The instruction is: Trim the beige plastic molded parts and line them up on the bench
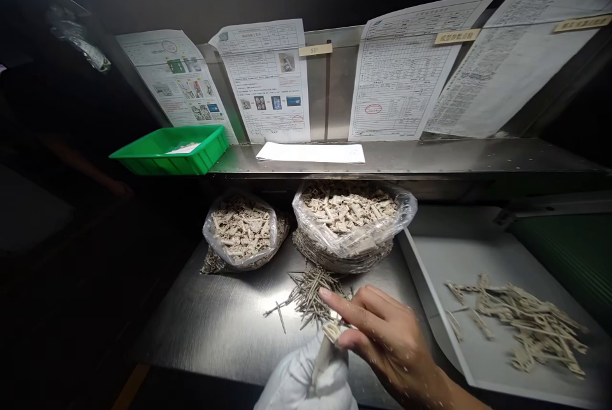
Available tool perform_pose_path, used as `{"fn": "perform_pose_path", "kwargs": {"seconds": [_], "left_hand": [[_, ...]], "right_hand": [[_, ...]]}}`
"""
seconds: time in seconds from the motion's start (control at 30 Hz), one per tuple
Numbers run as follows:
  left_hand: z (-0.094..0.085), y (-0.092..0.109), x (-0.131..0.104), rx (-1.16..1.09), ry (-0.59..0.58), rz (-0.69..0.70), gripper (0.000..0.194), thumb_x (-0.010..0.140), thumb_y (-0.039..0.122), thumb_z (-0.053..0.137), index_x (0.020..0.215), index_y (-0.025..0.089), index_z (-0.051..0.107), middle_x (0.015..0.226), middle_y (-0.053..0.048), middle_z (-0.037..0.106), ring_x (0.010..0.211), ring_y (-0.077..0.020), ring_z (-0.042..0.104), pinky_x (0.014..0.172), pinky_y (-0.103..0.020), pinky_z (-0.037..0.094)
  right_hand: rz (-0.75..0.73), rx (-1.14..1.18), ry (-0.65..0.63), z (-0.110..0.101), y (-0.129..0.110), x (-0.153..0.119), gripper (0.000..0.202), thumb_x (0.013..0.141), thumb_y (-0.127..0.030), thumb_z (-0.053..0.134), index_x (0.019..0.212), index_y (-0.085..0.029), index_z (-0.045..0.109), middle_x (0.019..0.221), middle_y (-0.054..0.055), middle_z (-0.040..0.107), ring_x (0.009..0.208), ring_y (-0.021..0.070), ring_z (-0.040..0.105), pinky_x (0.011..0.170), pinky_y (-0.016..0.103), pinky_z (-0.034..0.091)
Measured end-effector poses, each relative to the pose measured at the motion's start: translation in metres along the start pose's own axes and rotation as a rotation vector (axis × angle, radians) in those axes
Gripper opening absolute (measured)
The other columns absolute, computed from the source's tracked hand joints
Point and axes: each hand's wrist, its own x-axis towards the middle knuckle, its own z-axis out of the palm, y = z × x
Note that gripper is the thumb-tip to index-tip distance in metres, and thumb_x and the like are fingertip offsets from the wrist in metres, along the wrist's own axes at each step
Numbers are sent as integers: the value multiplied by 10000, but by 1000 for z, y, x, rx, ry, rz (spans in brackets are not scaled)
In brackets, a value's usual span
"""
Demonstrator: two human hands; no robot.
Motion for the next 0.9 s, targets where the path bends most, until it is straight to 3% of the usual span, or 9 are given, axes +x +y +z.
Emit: {"fn": "perform_pose_path", "kwargs": {"seconds": [0.17,0.33,0.43,0.53,0.63,0.7,0.8,0.9], "left_hand": [[1,3,2,57,39,38,310,999,331,687,1272,187,657,1231,-95,709,998,-235,717,816,-422,635],[3,2,4,128,96,93,324,1000,343,682,1291,202,653,1284,-104,694,1059,-256,704,867,-458,623],[4,-2,5,177,137,130,337,1002,347,679,1301,194,649,1296,-106,688,1065,-254,705,879,-459,622],[3,-6,6,225,179,173,326,1003,348,677,1288,192,654,1276,-103,695,1044,-246,709,865,-447,624],[1,-7,8,267,217,212,287,1015,377,656,1218,175,672,1147,-76,722,903,-200,717,768,-379,626],[0,-6,9,289,236,229,319,1017,464,634,1088,157,684,953,-38,726,688,-139,665,604,-280,568],[0,-5,11,328,268,270,497,917,666,666,908,169,668,701,9,671,510,-92,523,468,-215,397],[1,-6,11,466,356,426,523,871,709,686,810,189,687,678,10,645,571,-103,508,564,-238,417]], "right_hand": [[-3,7,5,-1,-3,3,408,1108,-428,486,1389,-198,672,710,-4,567,644,142,537,575,245,420],[17,51,-23,-4,-3,5,330,1112,-345,501,1307,-200,725,693,-1,581,615,139,548,549,240,420],[80,103,-20,-6,-1,5,405,1103,-443,499,1420,-239,647,706,-16,578,621,135,569,566,229,451],[226,118,-47,-9,1,6,503,1077,-513,526,1501,-242,539,880,17,691,787,156,674,717,242,543],[211,123,-92,-11,0,6,255,1102,-281,521,1332,-232,619,1045,47,739,928,159,700,813,248,543],[92,85,-119,-13,-1,6,228,1104,-204,487,1265,-228,646,930,26,735,807,151,675,726,255,514],[15,-50,-150,-15,-2,7,317,1129,-295,446,1363,-251,653,751,-3,649,634,146,591,594,259,440],[72,-20,-183,-18,-2,7,397,1131,-411,424,1417,-266,658,795,21,649,671,141,613,594,237,459]]}}
